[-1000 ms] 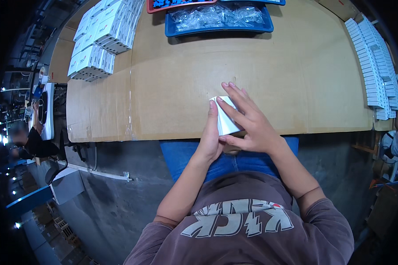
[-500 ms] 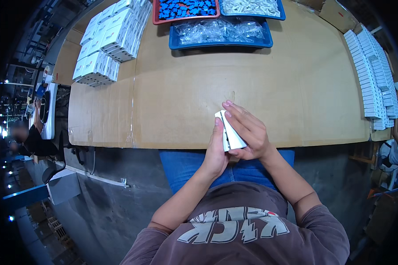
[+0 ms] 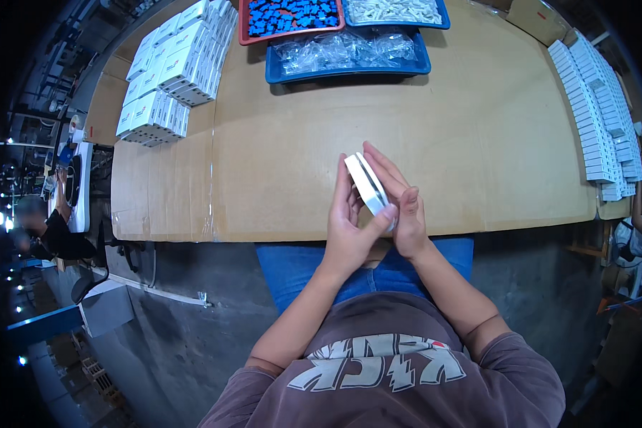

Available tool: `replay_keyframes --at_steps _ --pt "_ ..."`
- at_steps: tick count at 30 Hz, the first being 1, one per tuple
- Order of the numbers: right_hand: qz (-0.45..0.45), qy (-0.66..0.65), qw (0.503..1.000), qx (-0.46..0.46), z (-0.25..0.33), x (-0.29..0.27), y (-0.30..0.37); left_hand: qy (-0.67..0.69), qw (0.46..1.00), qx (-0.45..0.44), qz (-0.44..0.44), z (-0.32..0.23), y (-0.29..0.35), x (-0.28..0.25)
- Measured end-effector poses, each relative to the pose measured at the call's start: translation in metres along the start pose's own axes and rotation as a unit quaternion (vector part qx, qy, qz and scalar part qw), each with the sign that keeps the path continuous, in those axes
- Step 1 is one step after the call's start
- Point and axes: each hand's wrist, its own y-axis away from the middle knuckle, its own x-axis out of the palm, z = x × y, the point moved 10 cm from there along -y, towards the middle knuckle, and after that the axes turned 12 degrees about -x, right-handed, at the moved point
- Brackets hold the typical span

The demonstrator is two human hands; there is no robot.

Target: Assembling and packaging plastic components into white boxes.

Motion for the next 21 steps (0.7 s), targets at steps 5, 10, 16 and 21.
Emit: replay_keyframes --at_steps 5,10,16,21 --pt "0.072 0.046 0.996 -0.031 0.007 0.005 0.005 0.133 0.986 -0.066 -0.082 0.008 -0.003 -0.031" --pt "0.141 0.187 0.965 -0.122 0.006 0.025 0.013 0.122 0.981 -0.089 -0.124 0.030 -0.002 -0.045" --pt "0.085 0.258 0.943 -0.195 0.009 0.027 0.019 0.052 0.981 -0.084 -0.167 0.039 0.000 -0.046" --pt "0.055 0.272 0.941 -0.193 0.007 0.026 0.025 0.037 0.976 -0.096 -0.193 0.040 0.004 -0.043"
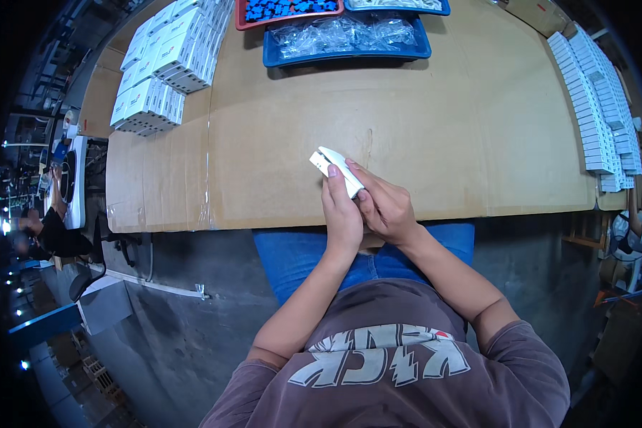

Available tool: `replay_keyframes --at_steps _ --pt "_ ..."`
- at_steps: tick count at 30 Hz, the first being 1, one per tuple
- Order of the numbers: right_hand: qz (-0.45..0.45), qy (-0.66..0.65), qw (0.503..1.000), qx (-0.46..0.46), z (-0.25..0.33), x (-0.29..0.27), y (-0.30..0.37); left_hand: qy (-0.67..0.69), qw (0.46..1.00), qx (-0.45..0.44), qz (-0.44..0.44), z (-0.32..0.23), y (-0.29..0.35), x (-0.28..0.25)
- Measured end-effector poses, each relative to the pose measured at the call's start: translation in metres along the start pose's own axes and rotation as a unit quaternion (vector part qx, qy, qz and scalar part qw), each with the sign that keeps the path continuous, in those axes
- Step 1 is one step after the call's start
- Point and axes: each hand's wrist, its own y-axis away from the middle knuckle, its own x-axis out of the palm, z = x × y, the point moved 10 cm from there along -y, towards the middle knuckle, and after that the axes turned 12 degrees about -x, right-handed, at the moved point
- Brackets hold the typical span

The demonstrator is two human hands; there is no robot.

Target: Assembling and packaging plastic components into white boxes.

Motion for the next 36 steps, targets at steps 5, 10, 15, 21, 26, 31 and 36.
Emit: replay_keyframes --at_steps 5,10,15,21,26,31,36 --pt "-0.007 0.024 1.000 -0.011 0.005 -0.001 -0.001 0.021 1.000 0.007 0.002 -0.001 0.003 0.003" --pt "-0.027 0.019 0.999 0.007 0.007 0.003 0.001 0.036 0.999 0.011 0.008 0.007 0.000 -0.005" --pt "0.015 -0.048 0.998 0.047 0.004 0.014 -0.009 0.119 0.991 -0.030 0.058 0.010 -0.012 -0.017" --pt "-0.007 -0.239 0.920 0.310 -0.050 0.015 0.016 -0.030 0.983 0.121 0.133 -0.045 -0.008 -0.019" --pt "-0.003 -0.435 0.772 0.462 -0.033 0.030 0.022 -0.155 0.942 0.243 0.175 -0.058 0.015 0.001" --pt "-0.067 -0.415 0.811 0.407 -0.031 0.021 0.011 -0.071 0.969 0.197 0.130 -0.056 0.004 -0.008" --pt "-0.032 -0.191 0.955 0.224 -0.017 0.004 -0.004 -0.041 0.982 0.110 0.146 -0.044 0.004 0.006"
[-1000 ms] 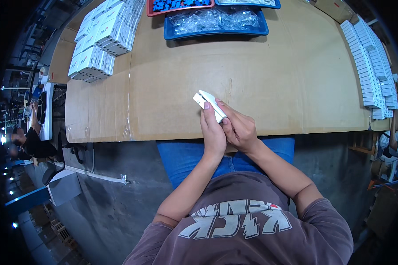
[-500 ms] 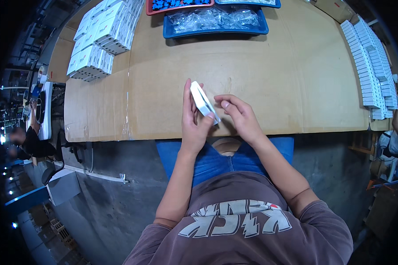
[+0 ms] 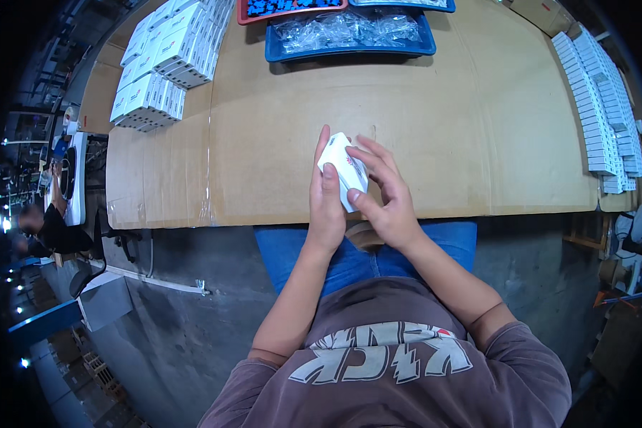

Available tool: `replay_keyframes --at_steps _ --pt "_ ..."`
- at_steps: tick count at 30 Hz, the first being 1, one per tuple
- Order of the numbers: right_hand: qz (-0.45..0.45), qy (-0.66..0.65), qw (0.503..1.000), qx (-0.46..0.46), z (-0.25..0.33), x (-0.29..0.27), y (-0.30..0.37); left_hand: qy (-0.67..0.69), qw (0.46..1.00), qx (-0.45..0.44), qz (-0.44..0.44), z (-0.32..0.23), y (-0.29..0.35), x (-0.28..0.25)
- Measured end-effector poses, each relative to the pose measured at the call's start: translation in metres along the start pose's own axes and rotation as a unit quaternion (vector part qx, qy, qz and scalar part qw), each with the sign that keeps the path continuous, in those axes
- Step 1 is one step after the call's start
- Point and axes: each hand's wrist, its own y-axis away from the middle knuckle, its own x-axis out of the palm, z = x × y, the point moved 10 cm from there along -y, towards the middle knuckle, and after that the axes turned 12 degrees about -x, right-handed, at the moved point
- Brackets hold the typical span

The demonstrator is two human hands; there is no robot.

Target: Assembling and packaging plastic components into white boxes.

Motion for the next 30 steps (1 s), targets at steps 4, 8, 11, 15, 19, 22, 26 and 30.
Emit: replay_keyframes --at_steps 4,8,11,15,19,22,26,30 --pt "-0.003 0.051 0.998 -0.028 0.019 0.009 -0.003 0.023 0.999 0.032 -0.023 -0.006 0.002 -0.002" --pt "0.006 0.037 0.998 -0.054 0.015 0.018 0.003 0.039 0.998 0.043 -0.031 -0.003 0.003 -0.002" --pt "0.004 0.048 0.996 -0.076 0.017 0.021 0.007 0.027 0.996 0.069 -0.045 -0.010 0.008 0.002" --pt "0.005 0.101 0.984 -0.146 0.027 0.023 0.008 0.031 0.995 0.085 -0.045 -0.016 0.013 0.004" --pt "-0.002 0.127 0.978 -0.166 0.034 0.022 0.009 0.042 0.995 0.090 -0.029 -0.017 0.014 0.007" --pt "-0.018 0.119 0.978 -0.169 0.034 0.018 0.011 0.067 0.995 0.078 -0.014 -0.016 0.015 0.008" --pt "-0.015 0.112 0.981 -0.159 0.037 0.022 0.010 0.083 0.993 0.082 -0.011 -0.016 0.016 0.009" --pt "-0.043 -0.046 0.995 -0.077 0.015 0.012 0.001 0.117 0.990 0.079 -0.022 -0.023 0.011 0.008"
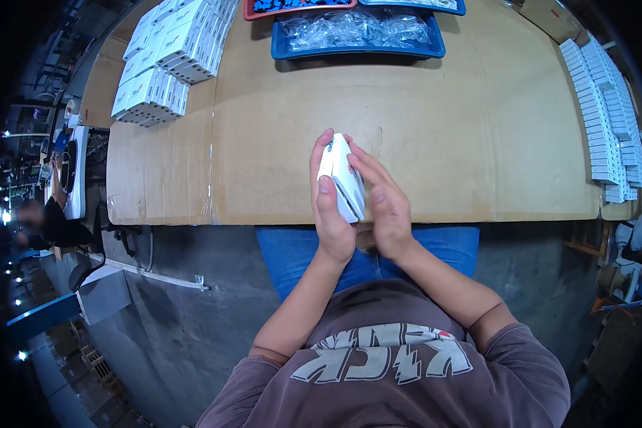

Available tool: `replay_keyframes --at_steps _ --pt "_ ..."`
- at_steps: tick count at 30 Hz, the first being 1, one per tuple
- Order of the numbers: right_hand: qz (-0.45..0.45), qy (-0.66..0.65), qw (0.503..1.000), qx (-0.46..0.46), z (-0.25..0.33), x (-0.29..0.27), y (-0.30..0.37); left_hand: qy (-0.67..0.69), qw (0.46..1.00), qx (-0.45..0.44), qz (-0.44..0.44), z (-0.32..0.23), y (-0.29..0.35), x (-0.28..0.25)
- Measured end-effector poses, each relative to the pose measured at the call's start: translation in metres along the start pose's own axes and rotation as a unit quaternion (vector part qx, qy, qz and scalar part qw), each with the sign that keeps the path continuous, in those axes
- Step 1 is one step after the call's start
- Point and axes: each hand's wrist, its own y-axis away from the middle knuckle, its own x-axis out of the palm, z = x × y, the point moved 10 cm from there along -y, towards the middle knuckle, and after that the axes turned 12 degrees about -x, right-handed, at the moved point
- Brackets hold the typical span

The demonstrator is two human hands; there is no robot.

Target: Assembling and packaging plastic components into white boxes.

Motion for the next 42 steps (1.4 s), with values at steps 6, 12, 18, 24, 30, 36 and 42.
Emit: replay_keyframes --at_steps 6,12,18,24,30,36,42 --pt "-0.087 -0.357 0.854 0.368 -0.082 0.010 0.047 -0.049 0.999 0.018 -0.008 -0.020 0.007 0.007" --pt "-0.078 -0.513 0.753 0.405 -0.076 0.022 0.058 -0.072 0.997 0.038 0.003 -0.017 0.008 0.010" --pt "-0.046 -0.546 0.747 0.377 -0.079 0.025 0.061 -0.135 0.988 0.063 0.045 -0.012 0.013 0.016" --pt "-0.050 -0.452 0.801 0.388 -0.084 0.019 0.055 -0.194 0.977 0.075 0.034 -0.012 0.009 0.011" --pt "-0.106 -0.295 0.858 0.407 -0.062 -0.005 0.039 -0.288 0.954 0.081 0.028 -0.001 0.001 0.002" --pt "-0.074 -0.245 0.895 0.366 -0.041 0.007 0.035 -0.363 0.918 0.160 -0.012 -0.005 0.003 -0.004" --pt "-0.076 -0.228 0.915 0.324 -0.041 0.008 0.033 -0.366 0.916 0.165 -0.019 -0.009 0.004 -0.002"
